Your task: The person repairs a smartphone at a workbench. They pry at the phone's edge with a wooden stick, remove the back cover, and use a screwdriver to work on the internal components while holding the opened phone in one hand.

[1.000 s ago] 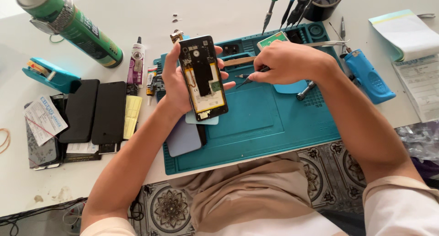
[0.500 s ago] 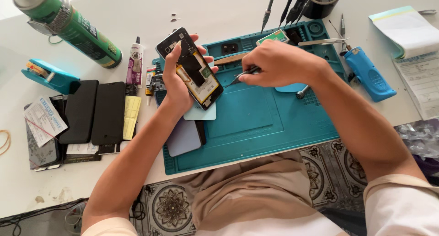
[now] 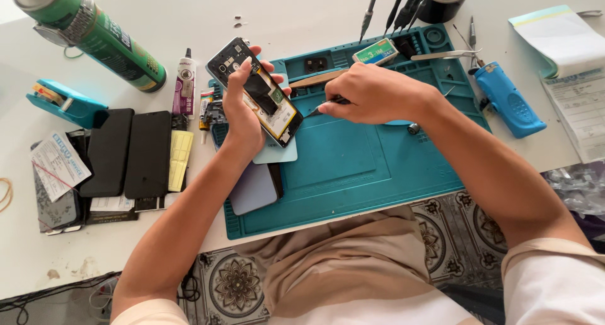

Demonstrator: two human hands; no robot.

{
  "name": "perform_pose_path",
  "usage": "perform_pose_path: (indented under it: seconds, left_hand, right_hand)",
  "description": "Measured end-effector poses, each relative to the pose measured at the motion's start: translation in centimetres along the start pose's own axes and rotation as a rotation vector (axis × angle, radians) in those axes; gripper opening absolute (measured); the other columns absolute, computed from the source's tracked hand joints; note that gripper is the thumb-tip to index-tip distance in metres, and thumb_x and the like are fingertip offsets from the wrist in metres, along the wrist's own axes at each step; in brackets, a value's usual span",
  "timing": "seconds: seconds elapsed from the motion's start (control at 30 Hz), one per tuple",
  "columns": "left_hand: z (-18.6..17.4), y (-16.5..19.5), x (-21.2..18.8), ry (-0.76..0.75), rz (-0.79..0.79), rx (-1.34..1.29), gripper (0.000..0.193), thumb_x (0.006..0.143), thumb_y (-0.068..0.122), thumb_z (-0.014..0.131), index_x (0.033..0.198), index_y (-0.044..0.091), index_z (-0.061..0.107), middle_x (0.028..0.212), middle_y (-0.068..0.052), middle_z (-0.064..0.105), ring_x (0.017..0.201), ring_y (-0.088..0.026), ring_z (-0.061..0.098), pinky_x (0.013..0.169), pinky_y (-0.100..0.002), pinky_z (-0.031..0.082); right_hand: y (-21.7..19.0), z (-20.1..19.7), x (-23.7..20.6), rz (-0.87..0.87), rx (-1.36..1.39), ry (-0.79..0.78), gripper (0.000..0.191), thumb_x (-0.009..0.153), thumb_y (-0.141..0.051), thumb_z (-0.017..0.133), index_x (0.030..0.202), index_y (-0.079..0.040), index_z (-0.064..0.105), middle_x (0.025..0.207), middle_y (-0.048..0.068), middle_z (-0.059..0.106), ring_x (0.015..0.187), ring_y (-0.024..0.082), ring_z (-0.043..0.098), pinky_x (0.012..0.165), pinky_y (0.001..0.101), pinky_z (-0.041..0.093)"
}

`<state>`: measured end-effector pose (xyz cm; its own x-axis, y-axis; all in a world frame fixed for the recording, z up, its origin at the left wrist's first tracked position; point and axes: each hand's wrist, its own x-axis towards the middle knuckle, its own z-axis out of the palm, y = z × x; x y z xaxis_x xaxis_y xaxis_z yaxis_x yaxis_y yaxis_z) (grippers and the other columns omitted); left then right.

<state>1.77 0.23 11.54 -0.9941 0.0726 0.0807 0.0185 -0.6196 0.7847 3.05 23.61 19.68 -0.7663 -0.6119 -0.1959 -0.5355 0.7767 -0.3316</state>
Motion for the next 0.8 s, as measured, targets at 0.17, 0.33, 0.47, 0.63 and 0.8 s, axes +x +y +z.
perform_pose_path:
  seconds: [0.17, 0.33, 0.47, 0.63, 0.8]
  left_hand:
    - [0.3, -0.1, 0.0, 0.022, 0.004, 0.014, 0.044, 0.101, 0.032, 0.056, 0.137, 0.007, 0.053, 0.102, -0.006, 0.059, 0.094, -0.018, 0.066, 0.08, -0.042, 0.061]
    - [0.5, -0.1, -0.2, 0.051, 0.027, 0.051, 0.043, 0.101, 0.031, 0.056, 0.136, 0.007, 0.055, 0.102, -0.006, 0.059, 0.094, -0.018, 0.066, 0.08, -0.041, 0.061]
    - [0.7, -0.2, -0.1, 0.083, 0.01, 0.041, 0.042, 0.1, 0.03, 0.057, 0.135, 0.008, 0.055, 0.102, -0.006, 0.059, 0.093, -0.019, 0.065, 0.079, -0.041, 0.06]
    - [0.6, -0.1, -0.1, 0.08, 0.01, 0.036, 0.042, 0.1, 0.03, 0.057, 0.135, 0.008, 0.055, 0.102, -0.005, 0.059, 0.094, -0.019, 0.066, 0.08, -0.042, 0.061]
    - [0.4, 0.4, 0.2, 0.018, -0.032, 0.049, 0.042, 0.101, 0.033, 0.055, 0.136, 0.008, 0.055, 0.102, -0.006, 0.059, 0.096, -0.019, 0.065, 0.082, -0.042, 0.061]
  right_hand:
    - [0.3, 0.8, 0.2, -0.052, 0.005, 0.111, 0.048, 0.102, -0.041, 0.061, 0.074, -0.001, 0.062, 0.061, 0.012, 0.06, 0.067, 0.038, 0.064, 0.117, 0.0648, 0.029]
    - [0.2, 0.8, -0.1, -0.085, 0.007, 0.119, 0.029, 0.088, -0.029, 0.067, 0.102, -0.006, 0.059, 0.069, 0.009, 0.063, 0.067, 0.035, 0.065, 0.103, 0.0636, 0.038]
    - [0.1, 0.5, -0.1, -0.004, 0.022, 0.064, 0.028, 0.09, -0.031, 0.067, 0.1, -0.005, 0.065, 0.06, 0.014, 0.063, 0.065, 0.035, 0.066, 0.106, 0.0621, 0.032]
    - [-0.3, 0.5, 0.0, -0.047, -0.007, 0.11, 0.033, 0.098, -0.035, 0.067, 0.089, -0.004, 0.077, 0.057, 0.013, 0.063, 0.065, 0.036, 0.065, 0.117, 0.0613, 0.033]
    - [-0.8, 1.3, -0.2, -0.057, -0.017, 0.17, 0.026, 0.091, -0.031, 0.074, 0.092, -0.005, 0.074, 0.051, 0.012, 0.062, 0.055, 0.036, 0.065, 0.103, 0.0584, 0.045]
